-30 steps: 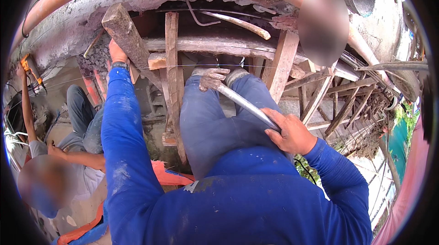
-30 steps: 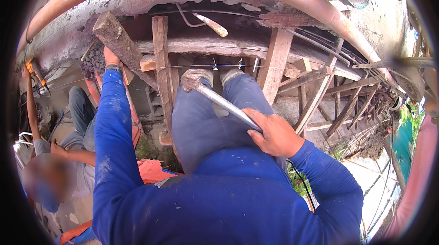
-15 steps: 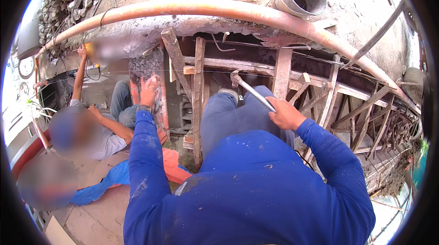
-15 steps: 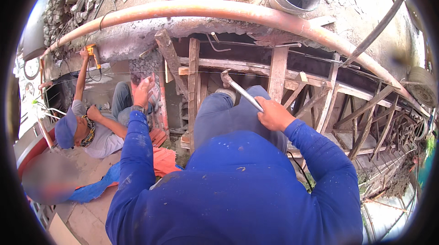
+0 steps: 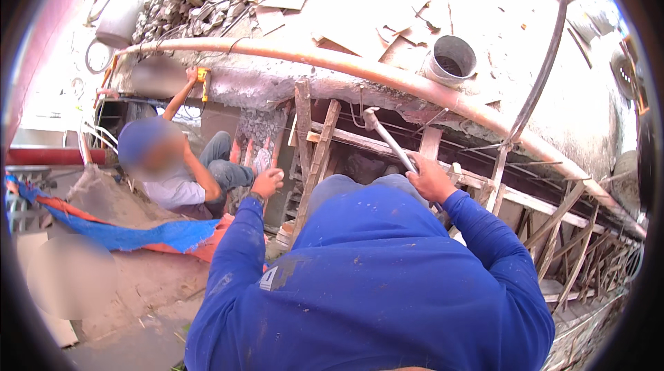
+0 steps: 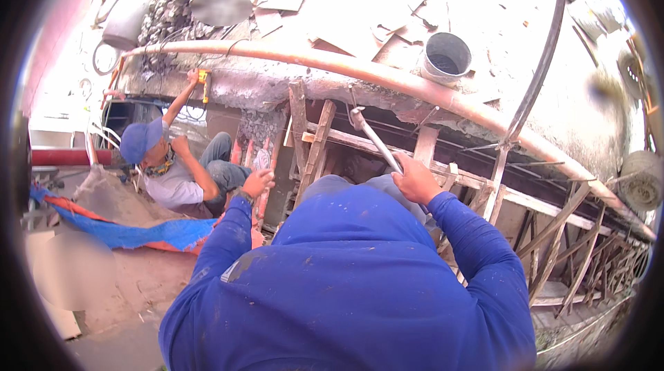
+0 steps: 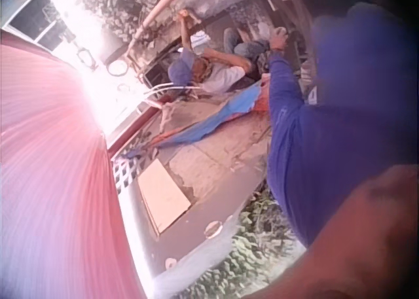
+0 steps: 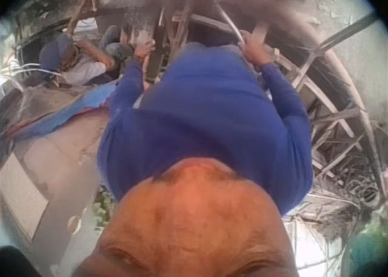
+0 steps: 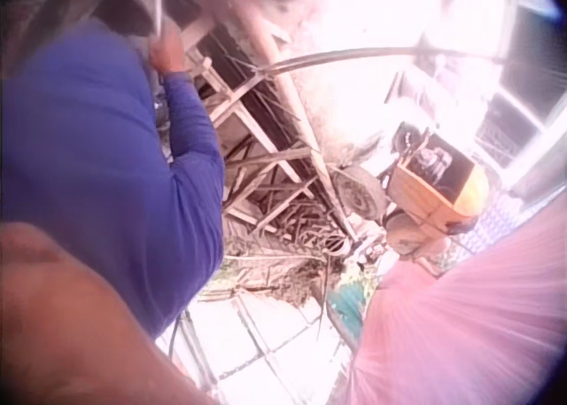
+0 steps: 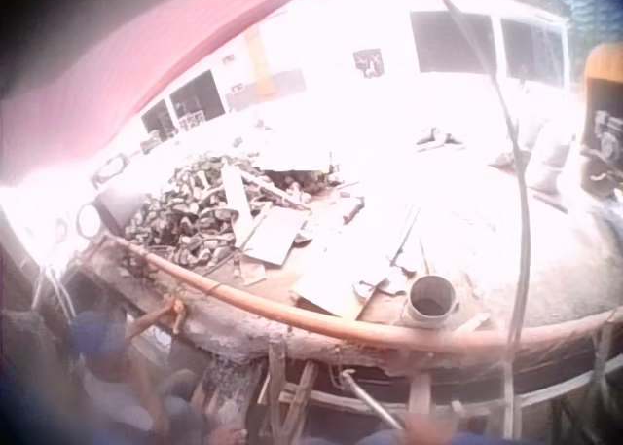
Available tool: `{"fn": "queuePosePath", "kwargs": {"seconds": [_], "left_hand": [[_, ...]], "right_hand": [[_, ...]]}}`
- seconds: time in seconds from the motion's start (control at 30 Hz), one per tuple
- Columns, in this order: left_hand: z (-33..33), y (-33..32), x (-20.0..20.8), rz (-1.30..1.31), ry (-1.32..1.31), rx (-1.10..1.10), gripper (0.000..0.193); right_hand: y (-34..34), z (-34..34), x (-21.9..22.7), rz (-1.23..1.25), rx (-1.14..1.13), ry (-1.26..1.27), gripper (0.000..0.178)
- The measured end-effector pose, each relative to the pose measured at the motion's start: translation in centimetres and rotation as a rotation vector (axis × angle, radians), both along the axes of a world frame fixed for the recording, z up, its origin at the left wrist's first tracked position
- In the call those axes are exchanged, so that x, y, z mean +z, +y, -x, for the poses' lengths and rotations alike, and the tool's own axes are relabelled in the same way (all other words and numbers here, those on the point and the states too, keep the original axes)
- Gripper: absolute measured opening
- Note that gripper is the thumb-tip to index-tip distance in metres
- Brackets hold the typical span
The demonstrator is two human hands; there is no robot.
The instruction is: The person hammers nails into wooden planks to secure them to a frame. They measure and position additional planks, then use a hammer to fasten them. A coworker uses a power drill nearby on the same structure.
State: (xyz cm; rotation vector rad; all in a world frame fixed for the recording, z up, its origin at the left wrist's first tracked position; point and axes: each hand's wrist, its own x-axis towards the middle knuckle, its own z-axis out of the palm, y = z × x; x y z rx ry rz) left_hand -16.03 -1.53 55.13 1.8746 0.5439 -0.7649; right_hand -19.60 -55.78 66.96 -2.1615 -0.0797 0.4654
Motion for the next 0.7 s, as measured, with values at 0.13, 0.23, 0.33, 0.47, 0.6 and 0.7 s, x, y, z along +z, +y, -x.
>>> {"fn": "queuePosePath", "kwargs": {"seconds": [0.13,0.23,0.33,0.47,0.6,0.7], "left_hand": [[-3.2,-5.4,3.7,-0.065,-0.238,-0.245,0.043],[-3.9,-7.6,5.7,-0.053,-0.347,-0.295,0.042],[-1.4,-5.2,5.0,-0.073,-0.396,-0.254,0.041],[5.9,-0.3,0.0,0.016,-0.227,0.030,0.039],[19.7,10.7,-10.5,-0.539,-0.451,-0.337,0.035],[25.2,11.0,-12.1,-0.075,-0.155,0.463,0.034]], "right_hand": [[0.7,1.4,3.3,-0.055,-0.112,-0.298,0.046],[-0.1,2.1,3.1,-0.021,-0.195,-0.562,0.032],[0.3,1.4,3.2,-0.139,-0.268,-0.483,0.017],[0.3,2.4,0.3,-0.148,-0.285,-0.427,0.008],[1.5,6.1,-5.2,-0.104,-0.197,-0.143,0.011],[-0.5,8.2,-9.9,0.068,-0.064,-0.015,0.023]]}}
